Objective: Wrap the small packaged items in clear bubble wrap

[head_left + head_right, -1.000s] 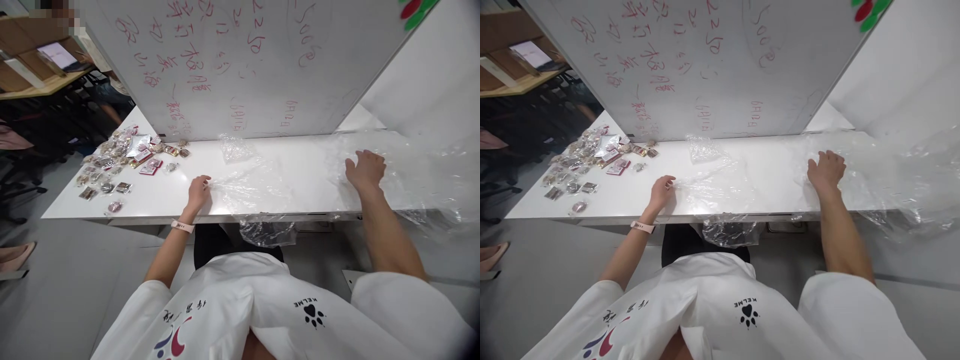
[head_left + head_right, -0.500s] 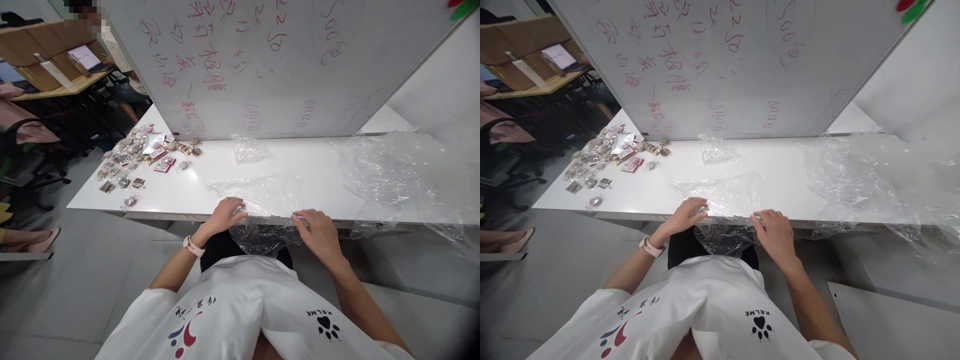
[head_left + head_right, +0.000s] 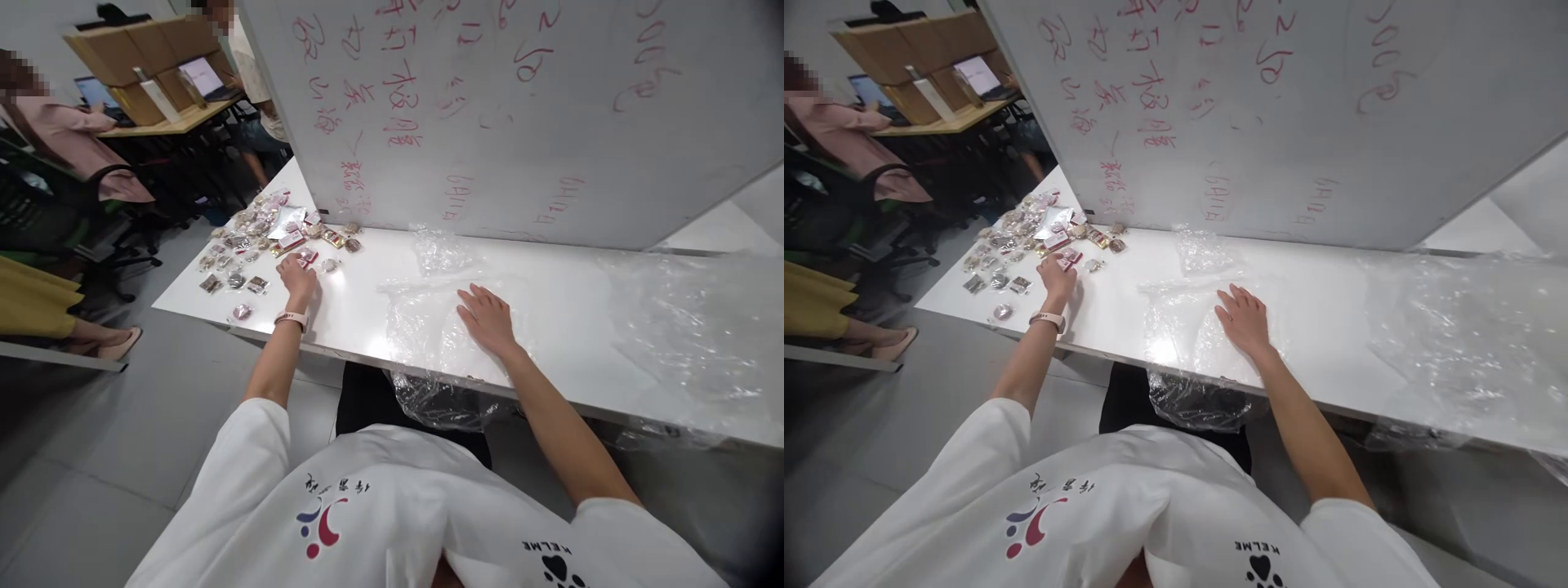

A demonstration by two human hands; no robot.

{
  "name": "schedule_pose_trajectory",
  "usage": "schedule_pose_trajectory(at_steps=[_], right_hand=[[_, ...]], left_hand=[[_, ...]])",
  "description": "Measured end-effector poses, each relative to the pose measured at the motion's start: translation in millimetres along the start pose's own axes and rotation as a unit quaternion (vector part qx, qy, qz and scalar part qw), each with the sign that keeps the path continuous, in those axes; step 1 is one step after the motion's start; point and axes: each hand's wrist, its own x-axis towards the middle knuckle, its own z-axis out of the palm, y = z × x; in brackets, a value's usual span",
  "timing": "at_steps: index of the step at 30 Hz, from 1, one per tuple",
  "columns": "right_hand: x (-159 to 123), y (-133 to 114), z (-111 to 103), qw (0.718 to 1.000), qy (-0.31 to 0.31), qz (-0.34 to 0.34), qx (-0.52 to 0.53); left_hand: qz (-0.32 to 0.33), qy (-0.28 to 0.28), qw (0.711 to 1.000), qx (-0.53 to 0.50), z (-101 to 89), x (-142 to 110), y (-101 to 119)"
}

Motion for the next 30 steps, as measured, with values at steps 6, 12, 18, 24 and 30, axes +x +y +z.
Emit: schedule_pose_trajectory(at_steps=[6,12,18,24,30], right_hand=[[-2,0,4,1.000,0.018,-0.003,-0.011],[-4,0,4,1.000,0.018,0.005,0.006],[-5,-1,4,1.000,0.018,0.001,0.020],[-3,0,5,0.999,0.024,0.005,0.027],[-1,0,4,0.999,0.020,0.024,0.035]], left_hand=[[-0.031,-0.016,0.998,0.051,1.1,44,-32],[0.025,-0.028,0.996,0.079,17.6,65,-23],[0.107,-0.058,0.990,0.069,15.5,57,-4],[0.160,-0.210,0.956,0.130,20.7,32,11],[0.161,-0.175,0.965,0.108,19.5,10,30]])
